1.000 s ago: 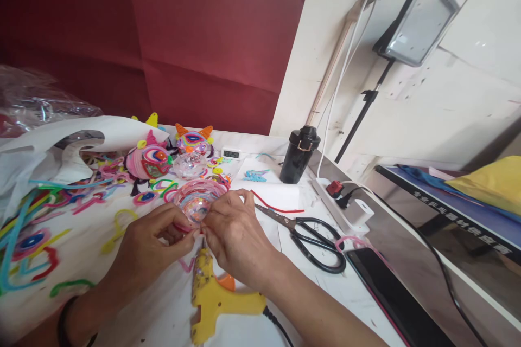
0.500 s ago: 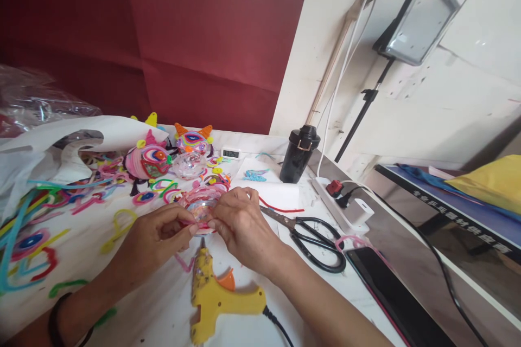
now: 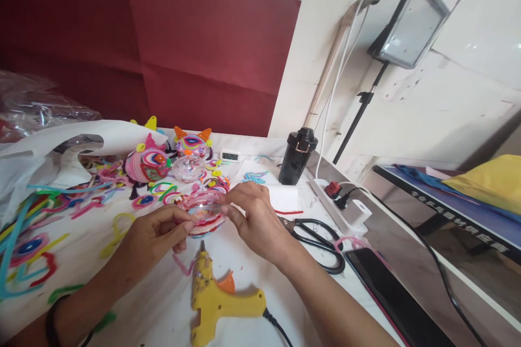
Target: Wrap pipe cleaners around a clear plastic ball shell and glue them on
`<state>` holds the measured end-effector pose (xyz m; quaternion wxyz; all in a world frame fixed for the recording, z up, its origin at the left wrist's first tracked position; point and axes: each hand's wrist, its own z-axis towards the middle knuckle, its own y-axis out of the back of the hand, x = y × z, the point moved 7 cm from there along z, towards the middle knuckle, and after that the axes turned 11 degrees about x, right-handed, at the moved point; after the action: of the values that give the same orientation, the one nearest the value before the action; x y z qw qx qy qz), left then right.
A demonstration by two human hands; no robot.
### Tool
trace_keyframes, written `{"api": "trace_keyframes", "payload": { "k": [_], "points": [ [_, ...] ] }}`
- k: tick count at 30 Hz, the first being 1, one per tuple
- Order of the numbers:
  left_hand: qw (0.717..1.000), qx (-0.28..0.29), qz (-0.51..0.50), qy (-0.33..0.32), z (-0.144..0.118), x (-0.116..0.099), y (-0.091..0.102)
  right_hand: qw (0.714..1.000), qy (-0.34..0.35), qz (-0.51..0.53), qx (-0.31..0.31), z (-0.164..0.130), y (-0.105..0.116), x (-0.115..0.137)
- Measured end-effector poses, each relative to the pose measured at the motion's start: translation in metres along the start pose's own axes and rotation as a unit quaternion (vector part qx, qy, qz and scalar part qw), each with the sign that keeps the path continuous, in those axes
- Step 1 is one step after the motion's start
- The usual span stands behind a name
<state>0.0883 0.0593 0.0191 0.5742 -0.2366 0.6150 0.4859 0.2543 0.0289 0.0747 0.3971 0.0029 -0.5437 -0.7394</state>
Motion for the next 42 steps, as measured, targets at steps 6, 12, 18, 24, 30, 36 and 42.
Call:
{"api": "trace_keyframes", "payload": {
  "k": [6, 12, 18, 24, 30, 36, 42],
  "points": [
    [1.000, -0.016, 0.005, -0.012, 0.000, -0.001, 0.006, 0.978, -0.125, 0.167, -0.001, -0.003, -0.006, -0.033],
    [1.000, -0.007, -0.021, -0.017, 0.001, 0.001, 0.004, 0.895, -0.145, 0.411, 0.099, -0.006, -0.041, -0.039],
    [0.997, 0.028, -0.067, -0.016, 0.002, 0.005, -0.002, 0.928, -0.105, 0.347, 0.088, -0.006, -0.050, -0.040],
    [0.998, 0.024, -0.043, -0.029, 0.000, -0.001, -0.004, 0.937, -0.099, 0.328, 0.072, -0.006, -0.048, -0.041],
    [0.999, 0.009, -0.021, -0.039, -0.002, -0.006, -0.004, 0.960, -0.049, 0.271, 0.042, -0.004, -0.041, -0.035],
    [0.999, -0.008, -0.019, -0.039, -0.004, -0.003, -0.002, 0.971, -0.024, 0.236, 0.025, -0.002, -0.033, -0.028],
    [0.991, -0.100, -0.030, -0.082, -0.009, -0.008, 0.014, 0.971, -0.004, 0.240, -0.005, -0.001, -0.029, -0.023]
  ]
}}
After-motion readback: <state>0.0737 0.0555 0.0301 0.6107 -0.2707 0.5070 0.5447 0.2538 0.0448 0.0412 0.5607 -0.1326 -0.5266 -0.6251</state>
